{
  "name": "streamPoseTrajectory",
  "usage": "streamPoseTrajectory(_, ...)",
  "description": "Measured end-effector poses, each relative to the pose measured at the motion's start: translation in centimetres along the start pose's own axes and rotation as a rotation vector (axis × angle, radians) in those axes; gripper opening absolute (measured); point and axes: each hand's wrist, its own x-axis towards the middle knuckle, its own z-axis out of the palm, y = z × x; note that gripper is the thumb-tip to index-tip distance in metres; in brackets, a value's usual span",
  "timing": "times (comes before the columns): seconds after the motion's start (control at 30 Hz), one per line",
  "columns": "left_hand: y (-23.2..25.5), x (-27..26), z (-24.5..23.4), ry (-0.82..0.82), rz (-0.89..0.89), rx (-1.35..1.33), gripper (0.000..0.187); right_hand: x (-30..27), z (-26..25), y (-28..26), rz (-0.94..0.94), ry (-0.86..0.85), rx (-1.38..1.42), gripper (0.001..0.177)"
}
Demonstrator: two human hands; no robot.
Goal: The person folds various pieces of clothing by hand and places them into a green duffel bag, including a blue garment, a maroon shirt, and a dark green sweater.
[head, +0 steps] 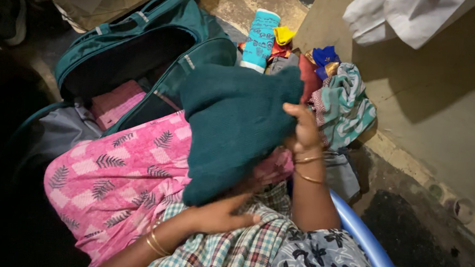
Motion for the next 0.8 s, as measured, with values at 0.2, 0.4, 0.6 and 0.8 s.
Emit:
streamPoseTrajectory(0.2, 2.8, -3.5, -4.9, -0.323, 0.528, -0.249, 0.063, 2.5, -8.4, 0.0, 0.015, 0.081, -0.167, 0.034)
streamPoseTrajectory(0.4, -1.3, -3.6, -9.3, 0.720, 0.401, -0.175, 0.030, 1.6, -5.7, -0.8, -0.482, 0.303, -1.080, 0.062)
streamPoseTrajectory(0.6, -11.4, 2.8, -19.1, 1.157, 0.272, -0.216, 0.054, -4.4, 5.5, -0.6, -0.626, -0.113, -1.387, 0.049)
streamPoseTrajectory(0.8, -16.9, 7.0, -22.7, 1.077, 0.094, -0.187, 0.055, -8.2, 11.3, 2.3, -0.645, -0.820, -1.805, 0.064)
